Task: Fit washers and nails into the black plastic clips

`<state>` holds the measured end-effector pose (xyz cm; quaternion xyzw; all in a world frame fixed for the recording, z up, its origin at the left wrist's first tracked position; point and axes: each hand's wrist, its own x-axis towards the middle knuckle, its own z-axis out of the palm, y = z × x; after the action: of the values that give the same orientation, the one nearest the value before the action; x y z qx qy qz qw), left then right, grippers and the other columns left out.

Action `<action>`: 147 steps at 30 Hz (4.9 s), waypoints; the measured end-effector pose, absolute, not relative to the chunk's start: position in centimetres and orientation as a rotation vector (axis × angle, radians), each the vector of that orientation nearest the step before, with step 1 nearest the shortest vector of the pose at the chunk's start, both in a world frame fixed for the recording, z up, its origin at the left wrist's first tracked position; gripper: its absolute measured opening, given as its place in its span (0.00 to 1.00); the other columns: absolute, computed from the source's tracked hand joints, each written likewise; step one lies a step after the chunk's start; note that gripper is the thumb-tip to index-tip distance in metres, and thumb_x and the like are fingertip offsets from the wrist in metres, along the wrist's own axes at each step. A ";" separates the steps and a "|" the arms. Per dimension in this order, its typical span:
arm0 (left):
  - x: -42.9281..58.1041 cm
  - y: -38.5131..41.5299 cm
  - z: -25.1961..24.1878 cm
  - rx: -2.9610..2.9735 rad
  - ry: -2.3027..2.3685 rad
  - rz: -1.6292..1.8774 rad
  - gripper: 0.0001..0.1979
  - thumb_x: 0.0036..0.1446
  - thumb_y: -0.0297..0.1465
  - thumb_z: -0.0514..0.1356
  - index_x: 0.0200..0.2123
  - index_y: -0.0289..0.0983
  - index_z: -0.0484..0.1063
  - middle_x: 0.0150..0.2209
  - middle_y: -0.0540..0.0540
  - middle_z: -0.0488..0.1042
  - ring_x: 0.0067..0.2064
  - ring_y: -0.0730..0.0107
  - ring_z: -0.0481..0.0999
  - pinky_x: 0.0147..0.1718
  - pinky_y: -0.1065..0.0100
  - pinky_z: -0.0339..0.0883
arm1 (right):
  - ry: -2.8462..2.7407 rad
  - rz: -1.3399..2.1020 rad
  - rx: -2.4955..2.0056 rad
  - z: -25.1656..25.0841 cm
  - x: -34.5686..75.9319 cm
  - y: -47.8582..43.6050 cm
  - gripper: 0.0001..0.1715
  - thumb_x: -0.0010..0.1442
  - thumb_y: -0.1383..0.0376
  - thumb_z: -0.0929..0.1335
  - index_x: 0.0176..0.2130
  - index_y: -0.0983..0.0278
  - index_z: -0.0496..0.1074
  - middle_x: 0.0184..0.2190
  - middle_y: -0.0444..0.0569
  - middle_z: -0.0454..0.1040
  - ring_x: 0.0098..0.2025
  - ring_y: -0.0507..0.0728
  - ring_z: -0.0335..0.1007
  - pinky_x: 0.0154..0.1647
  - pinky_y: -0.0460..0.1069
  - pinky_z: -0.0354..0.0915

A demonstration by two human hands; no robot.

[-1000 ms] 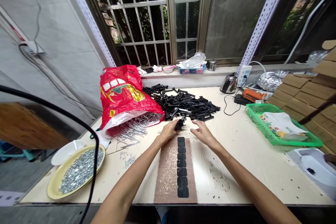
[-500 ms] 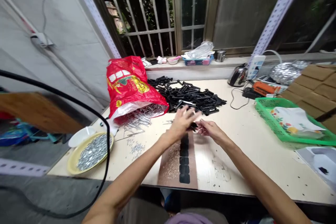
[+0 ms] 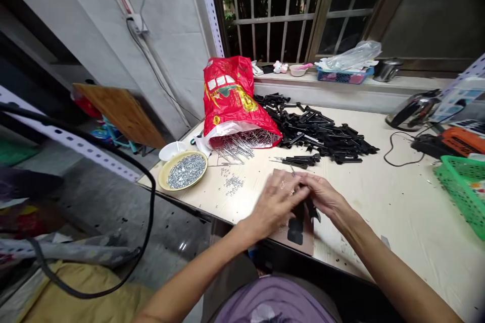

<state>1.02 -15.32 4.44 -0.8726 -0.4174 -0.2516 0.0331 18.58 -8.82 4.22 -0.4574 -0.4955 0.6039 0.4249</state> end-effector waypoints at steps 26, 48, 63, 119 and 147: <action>-9.9 -16.6 2.0 -1.086 -2.694 -3.331 0.17 0.38 0.36 0.71 0.29 0.33 0.73 0.25 0.50 0.70 0.24 0.79 0.67 0.25 0.75 0.62 | -2.108 0.655 -0.852 5.4 10.7 -12.0 0.11 0.63 0.63 0.64 0.43 0.61 0.74 0.37 0.49 0.74 0.37 0.55 0.70 0.38 0.49 0.66; -2.6 -16.1 4.1 -1.208 -2.380 -3.296 0.14 0.43 0.33 0.69 0.31 0.30 0.74 0.26 0.48 0.74 0.27 0.77 0.72 0.32 0.70 0.69 | -2.301 0.097 -1.047 5.7 12.6 -12.7 0.13 0.66 0.61 0.61 0.41 0.59 0.75 0.31 0.46 0.70 0.32 0.51 0.65 0.28 0.46 0.53; -3.3 -15.3 3.3 -1.413 -2.625 -3.117 0.16 0.40 0.32 0.71 0.33 0.30 0.76 0.26 0.48 0.75 0.25 0.77 0.72 0.31 0.72 0.69 | -2.361 0.075 -1.125 5.4 13.0 -13.1 0.12 0.66 0.63 0.61 0.39 0.61 0.73 0.32 0.46 0.73 0.36 0.52 0.67 0.31 0.46 0.54; -2.4 -14.4 2.2 -1.842 -2.728 -2.679 0.14 0.43 0.37 0.69 0.28 0.31 0.76 0.24 0.48 0.73 0.23 0.77 0.69 0.26 0.73 0.66 | -2.395 0.257 -1.071 3.1 15.1 -12.0 0.13 0.66 0.62 0.60 0.38 0.64 0.71 0.32 0.48 0.71 0.36 0.53 0.67 0.35 0.46 0.59; 1.8 -13.8 0.9 -1.923 -2.871 -2.634 0.28 0.55 0.48 0.57 0.49 0.32 0.71 0.26 0.50 0.69 0.20 0.81 0.63 0.16 0.77 0.59 | -2.263 0.302 -1.223 1.5 23.6 -7.6 0.13 0.66 0.61 0.60 0.40 0.62 0.72 0.37 0.47 0.71 0.37 0.52 0.68 0.32 0.45 0.62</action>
<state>1.81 -13.78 0.86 -0.3649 -0.5448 -0.4998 -0.5659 23.55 -7.57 1.49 -0.4544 -0.8407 0.1122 0.2724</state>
